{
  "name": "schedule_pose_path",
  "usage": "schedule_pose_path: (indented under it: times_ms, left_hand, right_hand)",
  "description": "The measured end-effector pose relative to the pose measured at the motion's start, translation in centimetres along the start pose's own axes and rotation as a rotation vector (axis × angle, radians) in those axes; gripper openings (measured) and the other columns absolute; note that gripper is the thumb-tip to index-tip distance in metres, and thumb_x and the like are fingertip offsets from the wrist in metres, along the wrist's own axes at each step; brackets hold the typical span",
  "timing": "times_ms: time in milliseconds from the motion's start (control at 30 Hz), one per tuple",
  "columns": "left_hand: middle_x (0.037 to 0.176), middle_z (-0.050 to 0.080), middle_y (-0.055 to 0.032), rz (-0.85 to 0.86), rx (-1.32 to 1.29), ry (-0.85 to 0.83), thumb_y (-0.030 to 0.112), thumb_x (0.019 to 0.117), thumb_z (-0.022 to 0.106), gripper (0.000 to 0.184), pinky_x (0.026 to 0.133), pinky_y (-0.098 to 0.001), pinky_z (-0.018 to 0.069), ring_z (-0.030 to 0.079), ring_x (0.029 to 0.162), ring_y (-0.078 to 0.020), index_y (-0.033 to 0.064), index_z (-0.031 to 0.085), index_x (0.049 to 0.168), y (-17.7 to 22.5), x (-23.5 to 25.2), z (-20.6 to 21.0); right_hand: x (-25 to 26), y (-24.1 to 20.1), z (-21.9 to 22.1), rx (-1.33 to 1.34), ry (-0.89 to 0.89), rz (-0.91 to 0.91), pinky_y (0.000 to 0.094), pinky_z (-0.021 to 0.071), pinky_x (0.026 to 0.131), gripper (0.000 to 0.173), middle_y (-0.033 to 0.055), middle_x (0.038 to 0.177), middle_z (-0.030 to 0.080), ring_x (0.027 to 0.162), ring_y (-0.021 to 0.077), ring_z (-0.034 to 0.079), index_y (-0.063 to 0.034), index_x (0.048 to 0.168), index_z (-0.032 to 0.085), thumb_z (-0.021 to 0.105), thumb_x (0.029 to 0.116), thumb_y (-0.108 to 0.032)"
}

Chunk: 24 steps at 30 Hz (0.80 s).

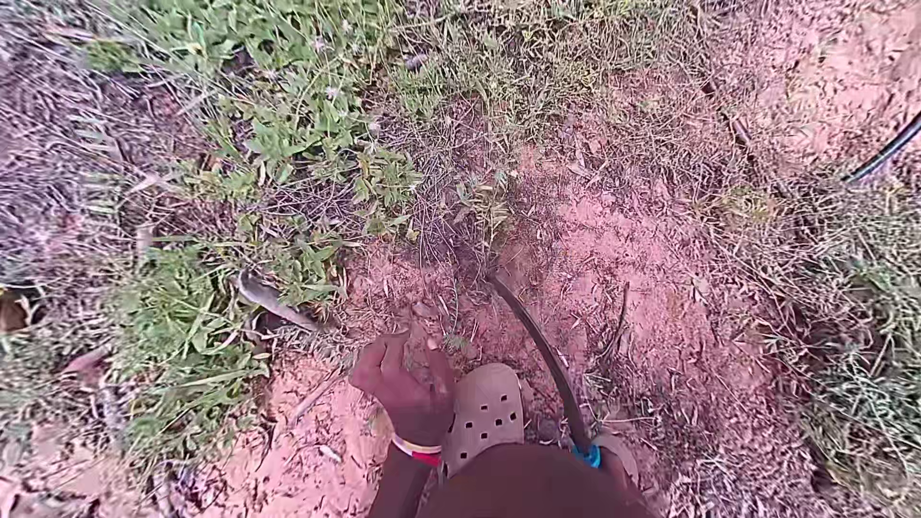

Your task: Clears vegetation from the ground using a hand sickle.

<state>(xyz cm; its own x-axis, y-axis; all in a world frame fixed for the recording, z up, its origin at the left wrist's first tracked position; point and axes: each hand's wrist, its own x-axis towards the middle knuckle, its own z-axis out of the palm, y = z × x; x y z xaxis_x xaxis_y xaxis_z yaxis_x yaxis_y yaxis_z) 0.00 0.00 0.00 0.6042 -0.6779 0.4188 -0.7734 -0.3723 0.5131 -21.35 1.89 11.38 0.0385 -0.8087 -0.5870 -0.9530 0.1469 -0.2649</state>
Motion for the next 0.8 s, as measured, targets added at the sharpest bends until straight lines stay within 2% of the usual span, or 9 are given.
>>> schedule_pose_path:
  times_ms: [100, 267, 367, 433, 467, 533, 633, 733, 800]
  left_hand:
    - [0.138, 0.058, -0.0284, 0.061, -0.130, -0.357, 0.030, 0.0954, 0.057, 0.048, 0.103, -0.0625, 0.0410, 0.054, 0.127, -0.0479, -0.0003, 0.062, 0.133, 2.3, 4.9, 4.2]
    - [0.156, 0.047, -0.0173, -0.013, 0.054, -1.092, 0.043, 0.1058, 0.054, 0.056, 0.116, -0.0646, 0.0273, 0.039, 0.147, -0.0390, 0.0122, 0.048, 0.153, 3.7, 11.5, 10.8]
    - [0.151, 0.053, -0.0188, 0.086, 0.211, -1.191, 0.035, 0.1036, 0.060, 0.054, 0.116, -0.0669, 0.0256, 0.042, 0.144, -0.0412, 0.0081, 0.052, 0.150, 3.9, 10.3, 11.4]
    - [0.147, 0.057, -0.0180, 0.091, 0.221, -1.218, 0.032, 0.1051, 0.055, 0.047, 0.118, -0.0628, 0.0252, 0.044, 0.144, -0.0401, 0.0063, 0.057, 0.144, 3.8, 8.8, 10.2]
    - [0.144, 0.060, -0.0180, 0.084, 0.195, -1.220, 0.030, 0.1058, 0.053, 0.043, 0.118, -0.0605, 0.0261, 0.046, 0.142, -0.0395, 0.0052, 0.060, 0.141, 3.9, 7.9, 9.3]
    - [0.132, 0.068, -0.0190, 0.101, 0.089, -1.099, 0.026, 0.1039, 0.055, 0.036, 0.114, -0.0617, 0.0316, 0.055, 0.132, -0.0412, 0.0023, 0.069, 0.128, 4.0, 5.3, 7.4]
    - [0.099, 0.076, -0.0171, 0.227, -0.015, -0.613, 0.020, 0.0929, 0.062, 0.025, 0.091, -0.0613, 0.0504, 0.070, 0.098, -0.0417, 0.0011, 0.078, 0.098, 2.6, 0.4, 5.2]
    - [0.081, 0.071, -0.0139, 0.202, 0.087, -0.247, 0.026, 0.0938, 0.055, 0.032, 0.079, -0.0537, 0.0479, 0.066, 0.080, -0.0370, 0.0034, 0.077, 0.090, 0.3, -1.8, 1.7]
    - [0.078, 0.066, -0.0182, 0.097, 0.187, -0.137, 0.027, 0.0963, 0.051, 0.036, 0.084, -0.0537, 0.0425, 0.060, 0.081, -0.0396, 0.0007, 0.075, 0.092, -1.8, -2.9, -0.7]
  right_hand:
    - [0.0, -0.4, 0.2, 0.015, -0.108, 0.038, 0.0589, 0.0561, 0.087, 0.039, 0.0340, 0.112, 0.070, 0.100, 0.0492, 0.071, 0.0177, 0.121, 0.063, 0.065, 0.0919, -0.008]
    - [0.1, -1.5, -1.7, 0.246, -0.189, 0.328, 0.0574, 0.0519, 0.094, 0.045, 0.0348, 0.116, 0.067, 0.103, 0.0464, 0.069, 0.0182, 0.132, 0.055, 0.063, 0.0954, -0.006]
    - [-0.3, 0.6, -0.1, 0.465, 0.019, 0.372, 0.0504, 0.0555, 0.081, 0.049, 0.0316, 0.096, 0.068, 0.083, 0.0356, 0.070, 0.0205, 0.130, 0.050, 0.064, 0.0933, -0.009]
    - [0.3, 2.4, 3.1, 0.727, 0.217, 0.316, 0.0353, 0.0560, 0.062, 0.050, 0.0148, 0.079, 0.060, 0.062, 0.0150, 0.062, 0.0180, 0.128, 0.046, 0.062, 0.0899, -0.010]
    - [1.3, 2.5, 3.5, 0.883, 0.241, 0.330, 0.0289, 0.0550, 0.058, 0.047, 0.0067, 0.076, 0.057, 0.058, 0.0080, 0.059, 0.0145, 0.129, 0.043, 0.057, 0.0911, -0.011]
    - [3.8, 1.8, 2.7, 1.121, 0.238, 0.411, 0.0271, 0.0560, 0.050, 0.033, 0.0014, 0.070, 0.057, 0.052, 0.0078, 0.059, 0.0063, 0.125, 0.044, 0.049, 0.0982, -0.012]
    - [6.7, 1.0, 1.5, 1.204, 0.241, 0.489, 0.0295, 0.0531, 0.044, 0.022, 0.0039, 0.068, 0.057, 0.048, 0.0125, 0.058, 0.0010, 0.117, 0.049, 0.044, 0.1025, -0.015]
    - [7.9, 0.1, 1.4, 1.207, 0.243, 0.454, 0.0295, 0.0535, 0.042, 0.021, 0.0045, 0.068, 0.057, 0.047, 0.0128, 0.058, 0.0005, 0.115, 0.051, 0.046, 0.1033, -0.016]
    - [8.3, -0.6, 1.4, 1.193, 0.245, 0.437, 0.0291, 0.0538, 0.043, 0.024, 0.0046, 0.070, 0.059, 0.049, 0.0126, 0.059, 0.0005, 0.119, 0.051, 0.046, 0.1022, -0.016]
